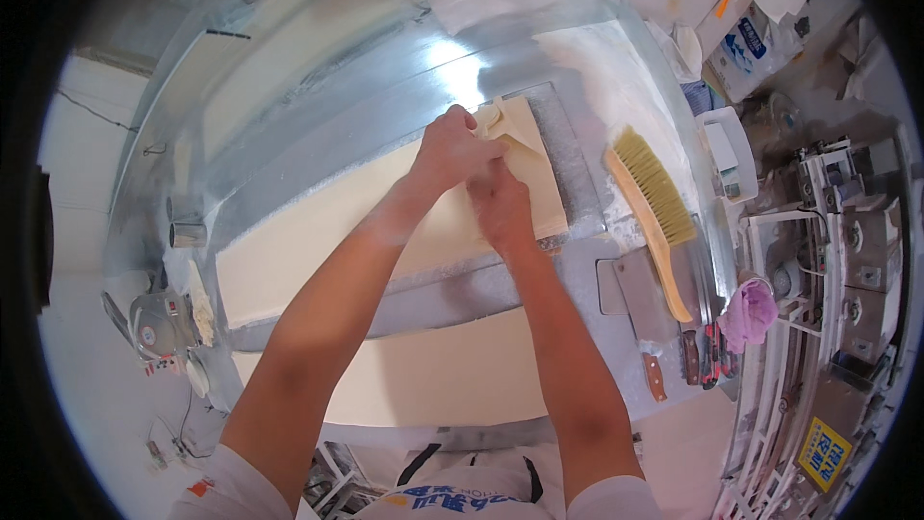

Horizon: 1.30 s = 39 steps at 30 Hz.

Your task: The person prepares dough on a metal work surface by repeatedly folding, flipping, and smoothing it by hand.

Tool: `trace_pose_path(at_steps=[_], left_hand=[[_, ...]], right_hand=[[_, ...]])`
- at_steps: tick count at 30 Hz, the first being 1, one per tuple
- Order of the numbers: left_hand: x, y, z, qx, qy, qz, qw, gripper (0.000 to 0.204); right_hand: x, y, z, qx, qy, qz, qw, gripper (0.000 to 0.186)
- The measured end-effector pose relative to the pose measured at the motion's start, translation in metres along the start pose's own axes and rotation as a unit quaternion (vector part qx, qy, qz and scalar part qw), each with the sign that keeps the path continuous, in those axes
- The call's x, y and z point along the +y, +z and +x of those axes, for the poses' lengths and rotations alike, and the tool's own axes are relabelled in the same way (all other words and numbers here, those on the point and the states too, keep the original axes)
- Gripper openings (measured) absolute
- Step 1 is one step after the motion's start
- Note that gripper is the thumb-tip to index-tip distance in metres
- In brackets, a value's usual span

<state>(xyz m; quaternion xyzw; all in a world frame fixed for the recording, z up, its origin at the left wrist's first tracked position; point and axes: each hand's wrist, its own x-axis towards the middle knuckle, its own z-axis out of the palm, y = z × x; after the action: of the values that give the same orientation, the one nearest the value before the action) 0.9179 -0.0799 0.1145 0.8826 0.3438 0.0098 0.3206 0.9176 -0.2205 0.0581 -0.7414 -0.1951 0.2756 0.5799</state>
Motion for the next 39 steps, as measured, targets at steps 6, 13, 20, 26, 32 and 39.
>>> trace_pose_path(at_steps=[6,13,20,26,32,39], left_hand=[[0.006,0.03,0.02,0.037,0.107,0.125,0.986,0.039],[-0.008,0.025,0.026,0.053,0.188,0.062,0.979,0.021],[0.006,0.029,0.012,0.082,0.197,0.015,0.977,0.016],[-0.002,0.034,0.007,0.139,0.197,0.003,0.97,0.015],[-0.007,0.038,0.006,0.15,0.154,0.006,0.977,0.018],[0.002,0.042,0.02,0.128,0.16,0.093,0.974,0.021]], right_hand=[[0.004,-0.005,0.003,0.011,-0.043,0.011,0.999,0.054],[-0.006,-0.047,0.005,-0.022,0.058,-0.072,0.995,0.054],[-0.007,-0.062,0.075,0.166,-0.285,-0.281,0.901,0.036],[0.018,-0.062,0.091,0.111,-0.228,-0.276,0.927,0.032],[0.013,-0.051,0.09,0.147,-0.269,-0.267,0.914,0.024],[0.008,-0.052,0.097,0.134,-0.279,-0.294,0.904,0.024]])
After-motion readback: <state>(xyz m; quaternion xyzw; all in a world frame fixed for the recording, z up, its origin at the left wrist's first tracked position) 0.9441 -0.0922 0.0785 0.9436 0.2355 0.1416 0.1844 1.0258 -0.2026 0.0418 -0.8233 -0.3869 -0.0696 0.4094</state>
